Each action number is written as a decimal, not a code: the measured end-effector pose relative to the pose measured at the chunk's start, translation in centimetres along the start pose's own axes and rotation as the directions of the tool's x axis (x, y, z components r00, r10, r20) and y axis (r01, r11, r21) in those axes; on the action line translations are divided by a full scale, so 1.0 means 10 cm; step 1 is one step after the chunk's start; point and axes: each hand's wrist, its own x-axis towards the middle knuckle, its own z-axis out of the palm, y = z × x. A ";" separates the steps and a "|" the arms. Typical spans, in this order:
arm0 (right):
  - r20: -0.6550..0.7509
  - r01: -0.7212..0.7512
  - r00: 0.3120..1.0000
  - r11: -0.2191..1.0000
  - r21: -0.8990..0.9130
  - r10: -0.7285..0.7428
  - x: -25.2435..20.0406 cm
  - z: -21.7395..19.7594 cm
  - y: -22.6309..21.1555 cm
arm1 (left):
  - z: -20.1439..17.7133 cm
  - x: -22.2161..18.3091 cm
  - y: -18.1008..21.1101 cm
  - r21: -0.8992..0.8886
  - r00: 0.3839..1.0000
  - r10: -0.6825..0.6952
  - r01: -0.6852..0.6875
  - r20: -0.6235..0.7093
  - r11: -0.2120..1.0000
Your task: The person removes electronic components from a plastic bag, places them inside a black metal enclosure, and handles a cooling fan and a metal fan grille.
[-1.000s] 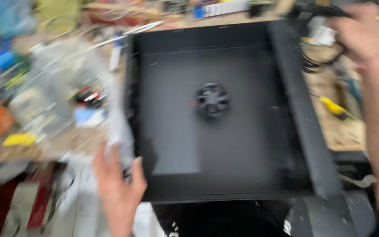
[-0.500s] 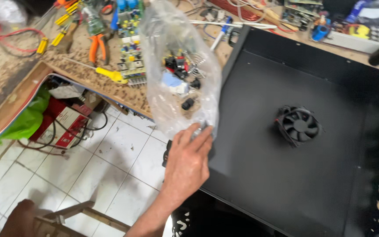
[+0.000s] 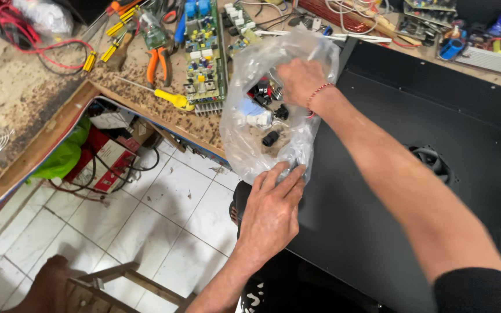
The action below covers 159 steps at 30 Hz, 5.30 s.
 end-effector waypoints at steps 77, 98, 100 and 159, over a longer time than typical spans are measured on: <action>0.314 -0.618 0.739 0.413 0.669 0.597 -3.19 0.72 2.10 | 0.10 -0.07 -0.01 -0.022 0.984 -0.056 0.053 -0.168 0.998; -0.667 0.455 0.713 0.867 0.205 -0.216 -1.59 -0.14 0.27 | 0.03 -0.06 0.00 -0.068 0.994 -0.055 0.048 -0.098 0.997; -0.643 0.628 0.674 0.740 0.239 -0.365 -0.94 -0.04 -0.06 | 0.05 -0.06 -0.02 -0.061 0.999 -0.027 0.024 -0.045 0.998; 0.314 0.121 0.933 0.975 0.189 -0.176 -0.15 -0.09 -0.37 | 0.04 -0.03 0.01 -0.057 0.994 -0.019 0.014 -0.103 0.998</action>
